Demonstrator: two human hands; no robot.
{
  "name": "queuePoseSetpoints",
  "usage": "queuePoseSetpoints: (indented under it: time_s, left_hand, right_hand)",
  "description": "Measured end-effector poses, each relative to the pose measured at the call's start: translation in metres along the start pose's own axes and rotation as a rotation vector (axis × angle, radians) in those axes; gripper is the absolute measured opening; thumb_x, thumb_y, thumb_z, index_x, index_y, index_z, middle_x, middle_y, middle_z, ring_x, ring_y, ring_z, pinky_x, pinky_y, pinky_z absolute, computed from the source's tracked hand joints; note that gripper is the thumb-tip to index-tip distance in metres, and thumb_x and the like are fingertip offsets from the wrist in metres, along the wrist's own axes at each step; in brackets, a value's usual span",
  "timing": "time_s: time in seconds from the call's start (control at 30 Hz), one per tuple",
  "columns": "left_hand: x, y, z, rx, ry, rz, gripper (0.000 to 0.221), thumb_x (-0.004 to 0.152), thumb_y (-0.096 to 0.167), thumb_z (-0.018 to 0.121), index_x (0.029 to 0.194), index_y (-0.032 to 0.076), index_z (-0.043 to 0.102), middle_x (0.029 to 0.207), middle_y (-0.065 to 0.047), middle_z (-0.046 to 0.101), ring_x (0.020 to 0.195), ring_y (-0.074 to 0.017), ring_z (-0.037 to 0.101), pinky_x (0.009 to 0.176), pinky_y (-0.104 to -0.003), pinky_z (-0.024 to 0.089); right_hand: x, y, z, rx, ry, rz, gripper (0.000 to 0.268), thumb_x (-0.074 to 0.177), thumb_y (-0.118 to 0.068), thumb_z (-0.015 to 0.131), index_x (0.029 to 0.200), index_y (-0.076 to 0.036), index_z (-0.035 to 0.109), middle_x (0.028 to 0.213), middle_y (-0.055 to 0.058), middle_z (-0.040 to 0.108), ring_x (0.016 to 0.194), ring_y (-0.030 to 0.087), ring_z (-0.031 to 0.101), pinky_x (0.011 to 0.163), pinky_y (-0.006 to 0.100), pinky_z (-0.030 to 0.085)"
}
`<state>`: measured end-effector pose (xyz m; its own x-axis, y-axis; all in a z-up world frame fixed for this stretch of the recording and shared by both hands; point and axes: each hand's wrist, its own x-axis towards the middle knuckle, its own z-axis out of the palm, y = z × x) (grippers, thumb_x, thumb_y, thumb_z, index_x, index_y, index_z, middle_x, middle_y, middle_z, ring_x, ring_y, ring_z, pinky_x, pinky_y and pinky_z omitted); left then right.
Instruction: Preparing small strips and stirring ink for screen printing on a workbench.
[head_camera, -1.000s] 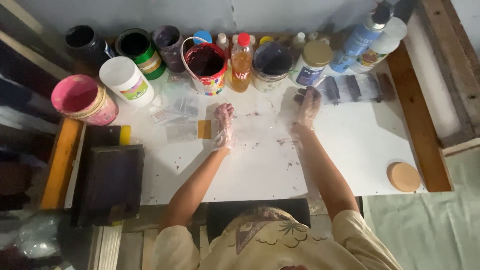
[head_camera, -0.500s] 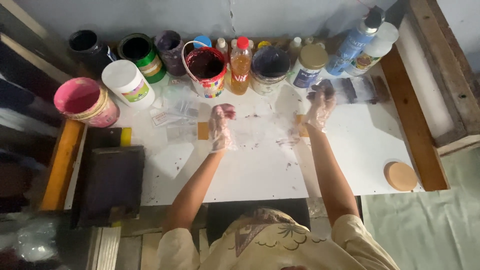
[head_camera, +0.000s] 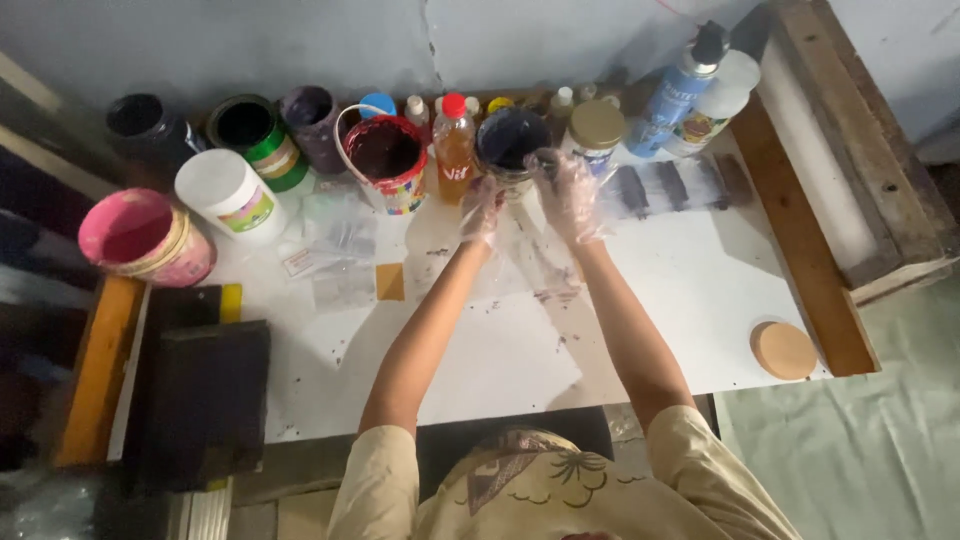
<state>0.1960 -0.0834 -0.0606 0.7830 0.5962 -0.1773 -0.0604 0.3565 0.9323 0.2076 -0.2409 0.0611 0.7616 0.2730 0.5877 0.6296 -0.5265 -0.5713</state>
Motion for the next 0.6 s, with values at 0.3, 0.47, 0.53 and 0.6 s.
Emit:
queuePoseSetpoints:
  time_s: [0.3, 0.47, 0.53, 0.6]
  left_hand:
    - [0.019, 0.016, -0.004, 0.754, -0.053, 0.093, 0.032, 0.093, 0.032, 0.065, 0.111, 0.006, 0.072, 0.116, -0.024, 0.068, 0.115, -0.0404, 0.066, 0.098, -0.05, 0.057]
    - [-0.008, 0.03, 0.011, 0.642, -0.01, 0.223, 0.032, 0.077, 0.022, 0.066, 0.099, -0.001, 0.066, 0.091, -0.025, 0.071, 0.086, -0.0406, 0.074, 0.062, -0.049, 0.065]
    - [-0.046, 0.076, 0.009, 0.683, 0.022, 0.318, 0.036, 0.08, 0.024, 0.065, 0.107, 0.001, 0.065, 0.095, -0.024, 0.071, 0.092, -0.0404, 0.073, 0.071, -0.049, 0.063]
    - [-0.054, 0.073, 0.001, 0.723, 0.059, 0.41, 0.04, 0.083, 0.026, 0.064, 0.114, 0.002, 0.064, 0.1, -0.023, 0.072, 0.097, -0.0403, 0.072, 0.08, -0.05, 0.061]
  right_hand:
    - [-0.025, -0.006, -0.014, 0.142, 0.016, 0.128, 0.028, 0.094, -0.024, 0.074, 0.122, -0.02, 0.068, 0.104, 0.014, 0.074, 0.103, 0.039, 0.069, 0.089, 0.049, 0.055]
    - [-0.045, -0.019, -0.024, 0.234, 0.148, 0.055, 0.028, 0.096, -0.011, 0.074, 0.121, -0.006, 0.063, 0.105, 0.024, 0.073, 0.095, 0.041, 0.072, 0.077, 0.054, 0.06]
    - [-0.049, -0.01, -0.023, 0.346, 0.153, 0.059, 0.027, 0.096, -0.006, 0.071, 0.122, -0.004, 0.063, 0.108, 0.023, 0.071, 0.098, 0.041, 0.072, 0.079, 0.051, 0.06]
    - [-0.052, -0.008, -0.024, 0.459, 0.154, 0.062, 0.027, 0.097, -0.002, 0.069, 0.123, -0.002, 0.064, 0.112, 0.023, 0.07, 0.102, 0.041, 0.071, 0.08, 0.048, 0.06]
